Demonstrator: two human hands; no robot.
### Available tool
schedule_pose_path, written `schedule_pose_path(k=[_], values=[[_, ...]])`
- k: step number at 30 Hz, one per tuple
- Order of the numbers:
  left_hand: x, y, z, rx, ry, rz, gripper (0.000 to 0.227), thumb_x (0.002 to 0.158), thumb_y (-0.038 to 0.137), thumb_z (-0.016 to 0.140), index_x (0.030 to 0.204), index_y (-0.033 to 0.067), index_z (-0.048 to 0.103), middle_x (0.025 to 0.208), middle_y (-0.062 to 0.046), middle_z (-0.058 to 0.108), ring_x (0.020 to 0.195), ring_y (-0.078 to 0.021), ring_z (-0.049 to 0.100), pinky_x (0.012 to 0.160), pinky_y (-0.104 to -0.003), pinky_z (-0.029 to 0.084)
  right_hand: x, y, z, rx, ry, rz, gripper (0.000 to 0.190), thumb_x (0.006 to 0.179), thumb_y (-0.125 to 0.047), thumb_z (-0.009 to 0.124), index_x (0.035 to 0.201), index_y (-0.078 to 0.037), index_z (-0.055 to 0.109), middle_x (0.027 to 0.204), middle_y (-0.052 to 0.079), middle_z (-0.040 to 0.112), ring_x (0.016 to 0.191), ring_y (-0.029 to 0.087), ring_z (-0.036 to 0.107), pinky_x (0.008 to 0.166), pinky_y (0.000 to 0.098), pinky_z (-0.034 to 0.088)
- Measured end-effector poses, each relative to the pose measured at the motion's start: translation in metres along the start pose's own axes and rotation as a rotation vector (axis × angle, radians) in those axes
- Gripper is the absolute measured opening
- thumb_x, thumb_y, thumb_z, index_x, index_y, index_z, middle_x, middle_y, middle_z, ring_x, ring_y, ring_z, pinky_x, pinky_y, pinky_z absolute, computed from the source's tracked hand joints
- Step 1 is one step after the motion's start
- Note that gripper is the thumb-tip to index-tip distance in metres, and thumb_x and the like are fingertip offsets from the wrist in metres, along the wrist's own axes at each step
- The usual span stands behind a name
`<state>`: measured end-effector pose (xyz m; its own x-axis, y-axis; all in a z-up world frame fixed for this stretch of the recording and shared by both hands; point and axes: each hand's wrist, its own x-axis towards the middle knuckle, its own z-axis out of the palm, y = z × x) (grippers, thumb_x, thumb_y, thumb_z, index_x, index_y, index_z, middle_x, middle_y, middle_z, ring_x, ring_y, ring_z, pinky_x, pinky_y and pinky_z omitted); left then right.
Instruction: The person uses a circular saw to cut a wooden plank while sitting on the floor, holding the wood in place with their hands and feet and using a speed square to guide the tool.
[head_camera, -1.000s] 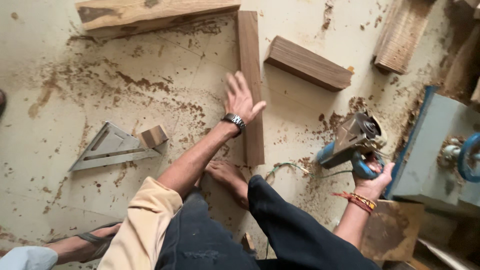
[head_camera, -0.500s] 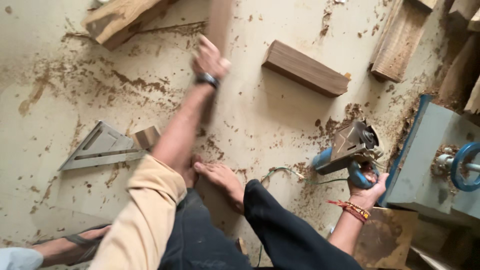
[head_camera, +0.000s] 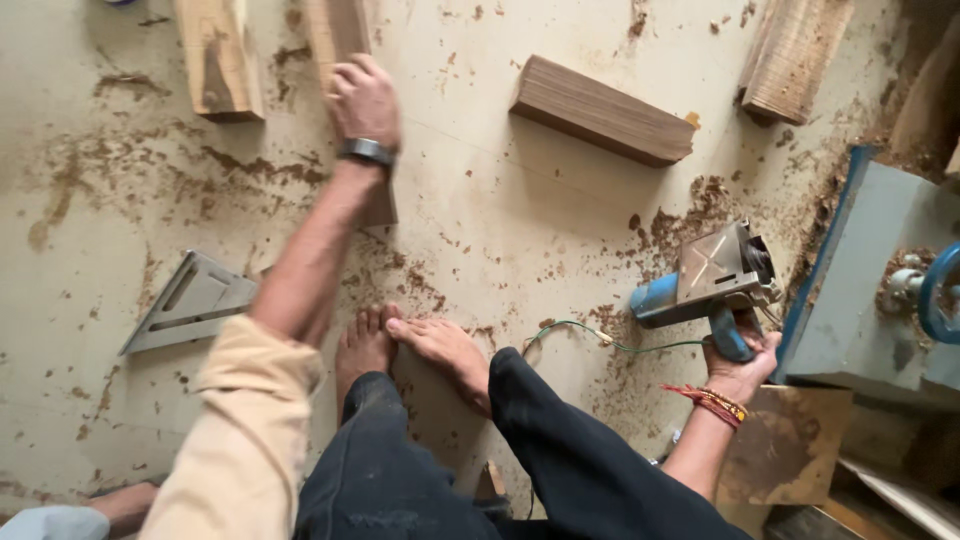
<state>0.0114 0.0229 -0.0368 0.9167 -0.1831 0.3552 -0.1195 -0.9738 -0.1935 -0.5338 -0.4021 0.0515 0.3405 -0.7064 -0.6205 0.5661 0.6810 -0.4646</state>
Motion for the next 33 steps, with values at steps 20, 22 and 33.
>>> schedule_pose_path(k=[20, 22, 33], values=[[-0.034, 0.011, -0.054, -0.713, -0.538, -0.005, 0.136, 0.062, 0.045, 0.094, 0.152, 0.0008, 0.002, 0.136, -0.032, 0.043, 0.112, -0.0459, 0.057, 0.083, -0.059, 0.052, -0.014, 0.005, 0.006, -0.224, 0.069, -0.095, 0.051, 0.110, -0.053, 0.052, 0.074, -0.017, 0.048, 0.064, 0.000, 0.053, 0.061, 0.019, 0.055, 0.068, 0.0387, 0.055], [-0.059, -0.007, -0.067, -0.818, -0.578, -0.052, 0.142, 0.061, 0.045, 0.096, 0.151, -0.0033, -0.002, 0.148, -0.038, 0.037, 0.124, -0.0512, 0.052, 0.093, -0.068, 0.045, -0.006, 0.015, 0.015, -0.209, 0.057, -0.088, 0.052, 0.110, -0.054, 0.051, 0.074, -0.016, 0.048, 0.063, 0.000, 0.052, 0.060, 0.018, 0.054, 0.067, 0.0377, 0.055], [-0.029, -0.025, -0.038, -0.837, -0.878, 0.118, 0.098, 0.084, 0.031, 0.080, 0.157, -0.0009, 0.023, 0.138, -0.029, 0.057, 0.125, -0.0386, 0.058, 0.109, -0.045, 0.048, -0.017, 0.031, 0.040, -0.074, -0.015, -0.012, 0.061, 0.107, -0.062, 0.046, 0.075, -0.011, 0.049, 0.059, 0.001, 0.048, 0.053, 0.017, 0.050, 0.057, 0.0323, 0.051]])
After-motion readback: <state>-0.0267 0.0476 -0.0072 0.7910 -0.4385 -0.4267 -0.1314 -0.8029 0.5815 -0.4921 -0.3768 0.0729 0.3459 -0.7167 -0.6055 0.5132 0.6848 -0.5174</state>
